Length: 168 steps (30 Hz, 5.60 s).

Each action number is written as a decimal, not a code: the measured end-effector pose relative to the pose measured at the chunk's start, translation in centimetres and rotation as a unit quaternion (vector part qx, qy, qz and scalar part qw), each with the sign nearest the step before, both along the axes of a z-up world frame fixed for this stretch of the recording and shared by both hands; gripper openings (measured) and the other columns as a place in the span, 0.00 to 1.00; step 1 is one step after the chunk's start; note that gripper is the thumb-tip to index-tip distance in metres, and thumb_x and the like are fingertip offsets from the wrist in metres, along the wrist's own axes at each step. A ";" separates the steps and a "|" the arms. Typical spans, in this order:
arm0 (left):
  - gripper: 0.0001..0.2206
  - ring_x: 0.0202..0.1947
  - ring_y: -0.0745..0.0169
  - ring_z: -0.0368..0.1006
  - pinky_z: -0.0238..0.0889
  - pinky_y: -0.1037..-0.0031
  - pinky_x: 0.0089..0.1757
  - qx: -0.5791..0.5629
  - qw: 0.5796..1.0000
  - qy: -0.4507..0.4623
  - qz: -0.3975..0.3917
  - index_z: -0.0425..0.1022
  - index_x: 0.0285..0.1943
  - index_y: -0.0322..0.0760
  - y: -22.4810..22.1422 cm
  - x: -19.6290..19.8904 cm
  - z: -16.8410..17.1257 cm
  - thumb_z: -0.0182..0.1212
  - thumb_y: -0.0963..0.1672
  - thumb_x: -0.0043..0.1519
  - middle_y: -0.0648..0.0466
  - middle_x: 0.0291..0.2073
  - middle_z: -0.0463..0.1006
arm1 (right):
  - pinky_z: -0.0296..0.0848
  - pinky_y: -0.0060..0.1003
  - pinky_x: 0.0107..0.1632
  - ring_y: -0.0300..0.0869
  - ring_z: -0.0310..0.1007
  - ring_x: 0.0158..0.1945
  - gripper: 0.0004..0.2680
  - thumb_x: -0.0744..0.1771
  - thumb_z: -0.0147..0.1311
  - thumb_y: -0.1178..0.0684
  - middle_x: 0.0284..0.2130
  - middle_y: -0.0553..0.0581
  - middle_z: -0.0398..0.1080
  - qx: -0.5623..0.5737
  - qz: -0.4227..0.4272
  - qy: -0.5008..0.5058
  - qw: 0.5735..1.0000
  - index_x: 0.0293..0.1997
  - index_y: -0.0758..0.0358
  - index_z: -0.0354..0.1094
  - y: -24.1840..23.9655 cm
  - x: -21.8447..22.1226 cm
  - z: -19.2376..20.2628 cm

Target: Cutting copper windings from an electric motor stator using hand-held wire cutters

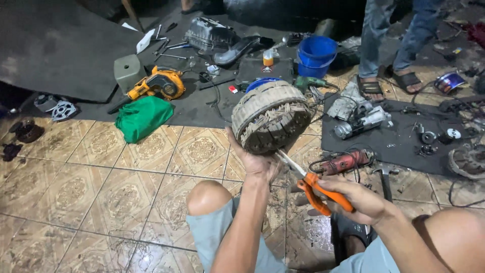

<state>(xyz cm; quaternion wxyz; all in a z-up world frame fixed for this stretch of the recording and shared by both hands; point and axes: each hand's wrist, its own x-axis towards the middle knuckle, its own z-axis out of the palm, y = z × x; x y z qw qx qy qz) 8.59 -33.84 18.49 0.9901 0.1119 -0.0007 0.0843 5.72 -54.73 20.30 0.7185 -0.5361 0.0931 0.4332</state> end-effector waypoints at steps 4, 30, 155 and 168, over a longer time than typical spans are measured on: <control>0.55 0.62 0.24 0.63 0.61 0.31 0.56 -0.023 0.998 0.058 -0.016 0.54 0.74 0.41 -1.1 -1.0 0.1 0.55 0.69 0.41 0.30 0.67 0.62 | 0.65 0.56 0.60 0.60 0.68 0.64 0.20 0.69 0.39 0.56 0.63 0.73 0.70 -0.018 -0.018 0.008 1.000 0.65 0.82 0.64 -1.4 0.1 -1.8; 0.50 0.68 0.33 0.57 0.59 0.37 0.59 -0.106 0.981 0.153 -0.049 0.60 0.75 0.49 -6.9 -6.8 -6.2 0.50 0.69 0.44 0.40 0.72 0.60 | 0.60 0.35 0.24 0.39 0.54 0.08 0.11 0.69 0.46 0.55 0.06 0.55 0.59 0.084 -0.080 0.091 0.989 0.51 0.71 0.69 -12.4 -7.8 -17.7; 0.18 0.20 0.70 0.74 0.69 0.83 0.24 0.849 0.444 0.110 -0.265 0.77 0.41 0.37 -7.5 2.1 5.7 0.69 0.52 0.51 0.56 0.26 0.79 | 0.59 0.36 0.43 0.40 0.63 0.38 0.11 0.67 0.54 0.45 0.34 0.55 0.66 -0.197 -0.085 -0.172 0.961 0.44 0.62 0.69 -2.1 -7.2 -15.0; 0.26 0.14 0.75 0.43 0.42 0.78 0.27 0.564 0.825 -0.005 0.042 0.49 0.13 0.53 -1.7 -0.7 8.0 0.60 0.60 0.52 0.68 0.10 0.52 | 0.67 0.51 0.58 0.43 0.75 0.30 0.14 0.71 0.40 0.50 0.17 0.58 0.72 0.276 -0.161 0.005 0.947 0.60 0.66 0.66 -5.2 -6.3 -14.1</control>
